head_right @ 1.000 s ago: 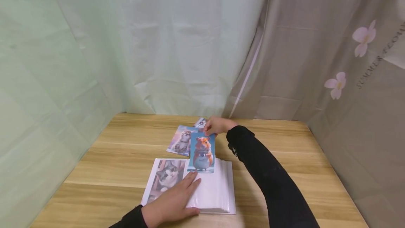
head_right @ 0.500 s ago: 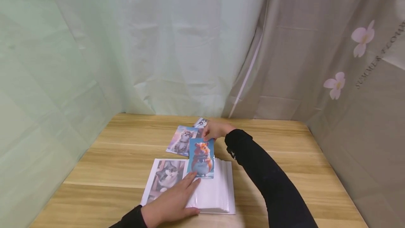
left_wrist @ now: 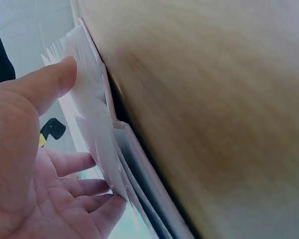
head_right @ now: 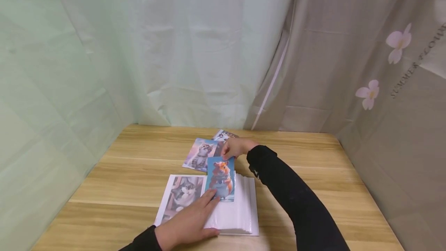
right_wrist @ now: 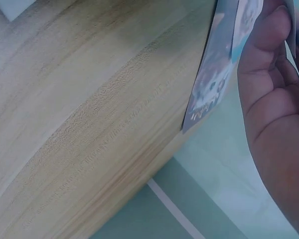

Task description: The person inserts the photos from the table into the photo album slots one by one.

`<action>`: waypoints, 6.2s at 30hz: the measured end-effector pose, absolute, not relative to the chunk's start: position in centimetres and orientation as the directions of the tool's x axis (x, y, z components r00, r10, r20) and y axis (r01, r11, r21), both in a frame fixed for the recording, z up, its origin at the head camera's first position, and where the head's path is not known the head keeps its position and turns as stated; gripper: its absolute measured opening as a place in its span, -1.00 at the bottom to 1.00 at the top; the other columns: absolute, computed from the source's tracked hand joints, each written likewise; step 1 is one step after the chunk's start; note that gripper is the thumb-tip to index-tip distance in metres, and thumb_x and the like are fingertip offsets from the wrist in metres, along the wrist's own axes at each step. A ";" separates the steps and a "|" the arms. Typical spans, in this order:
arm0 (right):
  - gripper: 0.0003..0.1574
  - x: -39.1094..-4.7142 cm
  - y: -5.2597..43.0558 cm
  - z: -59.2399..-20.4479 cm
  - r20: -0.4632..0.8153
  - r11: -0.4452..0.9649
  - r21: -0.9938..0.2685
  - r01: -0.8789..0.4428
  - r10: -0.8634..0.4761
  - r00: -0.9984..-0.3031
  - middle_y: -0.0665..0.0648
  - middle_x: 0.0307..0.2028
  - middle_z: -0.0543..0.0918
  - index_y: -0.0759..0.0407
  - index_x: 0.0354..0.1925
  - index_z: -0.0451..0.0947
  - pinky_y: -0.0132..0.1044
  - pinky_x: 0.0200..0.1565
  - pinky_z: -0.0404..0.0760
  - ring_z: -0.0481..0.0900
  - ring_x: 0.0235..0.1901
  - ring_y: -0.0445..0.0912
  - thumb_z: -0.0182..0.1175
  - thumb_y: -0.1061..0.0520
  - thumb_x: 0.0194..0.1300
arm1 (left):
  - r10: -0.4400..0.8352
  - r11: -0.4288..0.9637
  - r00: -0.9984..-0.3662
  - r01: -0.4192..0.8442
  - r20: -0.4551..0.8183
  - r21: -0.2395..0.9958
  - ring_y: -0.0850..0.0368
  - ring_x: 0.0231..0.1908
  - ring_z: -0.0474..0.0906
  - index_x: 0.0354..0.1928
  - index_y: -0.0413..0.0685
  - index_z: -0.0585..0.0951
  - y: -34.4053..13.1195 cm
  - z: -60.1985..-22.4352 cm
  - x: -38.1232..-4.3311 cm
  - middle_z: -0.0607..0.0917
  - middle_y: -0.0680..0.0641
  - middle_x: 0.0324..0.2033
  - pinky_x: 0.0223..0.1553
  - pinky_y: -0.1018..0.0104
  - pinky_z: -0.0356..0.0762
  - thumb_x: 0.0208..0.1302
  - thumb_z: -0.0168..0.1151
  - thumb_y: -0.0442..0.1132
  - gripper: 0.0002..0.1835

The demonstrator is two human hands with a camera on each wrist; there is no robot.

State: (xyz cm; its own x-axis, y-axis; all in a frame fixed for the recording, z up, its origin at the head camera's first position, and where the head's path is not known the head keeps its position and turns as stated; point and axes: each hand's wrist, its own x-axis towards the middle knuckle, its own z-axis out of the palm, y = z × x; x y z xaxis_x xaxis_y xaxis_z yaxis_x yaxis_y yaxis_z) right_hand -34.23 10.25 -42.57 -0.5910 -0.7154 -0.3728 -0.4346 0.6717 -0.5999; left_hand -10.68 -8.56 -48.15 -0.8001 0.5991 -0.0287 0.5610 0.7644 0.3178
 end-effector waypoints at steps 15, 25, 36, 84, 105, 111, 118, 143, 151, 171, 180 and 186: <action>-0.88 -33.5 10.3 -42.9 -0.388 0.671 -0.595 -0.442 -0.721 -0.574 -0.06 -0.33 0.73 0.15 -0.20 0.74 -0.39 -0.35 0.60 0.55 -0.42 -0.25 0.27 0.20 0.38 | 0.590 0.774 -0.807 0.555 -0.031 0.305 -0.13 0.47 0.14 0.47 -0.20 0.29 -8.4 -48.1 -10.6 0.20 -0.26 0.49 0.35 0.05 0.34 0.24 0.24 0.34 -0.03; -0.89 -33.4 10.3 -43.4 -0.387 0.664 -0.608 -0.435 -0.726 -0.568 -0.10 -0.44 0.66 0.14 -0.30 0.72 -0.28 -0.38 0.63 0.48 -0.52 -0.25 0.27 0.20 0.38 | 0.597 0.774 -0.801 0.560 -0.045 0.296 -0.11 0.48 0.12 0.47 -0.18 0.29 -8.6 -48.1 -10.7 0.18 -0.26 0.50 0.36 0.06 0.32 0.25 0.22 0.35 -0.04; -0.78 -33.2 9.5 -44.5 -0.232 0.557 -0.651 -0.516 -0.793 -0.563 0.08 -0.19 0.73 0.28 -0.04 0.68 -0.36 -0.11 0.61 0.60 -0.24 -0.21 0.16 0.35 0.41 | 0.604 0.768 -0.797 0.571 -0.030 0.291 -0.12 0.48 0.13 0.47 -0.20 0.30 -8.7 -48.2 -10.8 0.19 -0.27 0.49 0.35 0.05 0.34 0.26 0.22 0.34 -0.04; -0.74 -32.0 9.0 -44.7 -0.347 0.545 -0.774 -0.323 -0.791 -0.504 0.09 -0.16 0.74 0.33 -0.08 0.70 -0.32 -0.09 0.64 0.64 -0.20 -0.18 0.18 0.45 0.31 | 0.593 0.772 -0.805 0.561 -0.021 0.299 -0.12 0.48 0.11 0.48 -0.18 0.28 -8.7 -48.0 -10.6 0.18 -0.24 0.50 0.35 0.06 0.33 0.23 0.26 0.34 -0.03; -0.78 -31.3 8.9 -45.1 -0.405 0.548 -0.801 -0.239 -0.791 -0.459 0.09 -0.32 0.73 0.31 -0.14 0.70 -0.37 -0.36 0.49 0.49 -0.45 -0.18 0.22 0.43 0.26 | 0.592 0.776 -0.802 0.540 -0.081 0.326 -0.05 0.51 0.06 0.48 -0.14 0.29 -8.7 -48.0 -10.8 0.12 -0.18 0.53 0.36 0.05 0.32 0.24 0.23 0.35 -0.05; -0.78 -31.0 8.7 -44.9 -0.404 0.560 -0.776 -0.291 -0.795 -0.452 0.07 -0.33 0.75 0.30 -0.14 0.71 -0.40 -0.45 0.43 0.45 -0.52 -0.19 0.24 0.41 0.25 | 0.584 0.782 -0.805 0.523 -0.105 0.338 -0.05 0.50 0.07 0.49 -0.11 0.27 -8.7 -48.0 -10.9 0.10 -0.15 0.54 0.36 0.03 0.32 0.23 0.23 0.36 -0.03; -0.79 -30.8 8.4 -44.8 -0.410 0.578 -0.754 -0.310 -0.784 -0.466 0.00 -0.40 0.72 0.25 -0.18 0.73 -0.42 -0.50 0.39 0.42 -0.56 -0.20 0.25 0.40 0.24 | 0.593 0.773 -0.800 0.534 -0.090 0.343 -0.05 0.50 0.08 0.49 -0.12 0.27 -8.8 -48.0 -10.9 0.09 -0.16 0.55 0.36 0.03 0.32 0.24 0.21 0.38 -0.03; -0.79 -30.4 8.1 -44.9 -0.434 0.592 -0.743 -0.311 -0.781 -0.449 0.08 -0.43 0.67 0.29 -0.23 0.66 -0.40 -0.44 0.48 0.49 -0.48 -0.18 0.21 0.48 0.21 | 0.612 0.760 -0.789 0.571 -0.047 0.312 -0.11 0.49 0.11 0.48 -0.19 0.28 -8.8 -48.1 -10.8 0.13 -0.24 0.52 0.35 0.06 0.34 0.26 0.21 0.35 -0.03; -0.81 -30.2 8.3 -44.7 -0.410 0.581 -0.736 -0.347 -0.791 -0.454 0.00 -0.46 0.62 0.28 -0.23 0.67 -0.42 -0.43 0.47 0.46 -0.51 -0.19 0.18 0.44 0.26 | 0.606 0.763 -0.792 0.554 -0.071 0.332 -0.10 0.49 0.09 0.50 -0.15 0.25 -8.7 -47.9 -10.7 0.10 -0.21 0.54 0.35 0.03 0.32 0.25 0.20 0.37 -0.02; -0.86 -29.9 9.9 -45.0 -0.261 0.598 -0.670 -0.439 -0.744 -0.615 0.00 -0.52 0.58 0.23 -0.24 0.66 -0.39 -0.41 0.55 0.51 -0.53 -0.21 0.15 0.26 0.43 | 0.619 0.746 -0.785 0.587 -0.003 0.315 -0.14 0.48 0.12 0.49 -0.22 0.25 -8.8 -47.9 -10.5 0.13 -0.27 0.52 0.35 0.03 0.34 0.30 0.17 0.35 -0.04; -0.81 -30.1 11.0 -45.0 -0.183 0.557 -0.664 -0.499 -0.768 -0.614 0.06 -0.53 0.57 0.27 -0.24 0.68 -0.39 -0.38 0.49 0.44 -0.54 -0.23 0.14 0.25 0.44 | 0.621 0.741 -0.784 0.587 -0.002 0.326 -0.07 0.48 0.13 0.51 -0.23 0.20 -9.1 -47.6 -10.5 0.12 -0.24 0.52 0.34 0.10 0.35 0.38 0.09 0.31 -0.08; -0.81 -30.0 11.8 -44.6 -0.139 0.547 -0.676 -0.494 -0.752 -0.644 0.00 -0.55 0.52 0.29 -0.24 0.67 -0.38 -0.39 0.47 0.40 -0.56 -0.22 0.15 0.22 0.46 | 0.648 0.706 -0.761 0.620 0.041 0.341 -0.01 0.48 0.14 0.53 -0.19 0.17 -9.0 -47.5 -10.4 0.17 -0.17 0.52 0.34 0.10 0.35 0.38 0.18 0.11 -0.16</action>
State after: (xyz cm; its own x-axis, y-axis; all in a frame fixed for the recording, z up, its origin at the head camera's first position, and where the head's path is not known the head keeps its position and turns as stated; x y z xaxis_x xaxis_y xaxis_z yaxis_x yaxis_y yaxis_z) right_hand -29.97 11.81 -44.57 -0.6439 -0.7524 -0.1391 -0.4936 0.5474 -0.6758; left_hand -10.40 -8.97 -47.51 -0.7605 0.6480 0.0414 0.6203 0.7063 0.3413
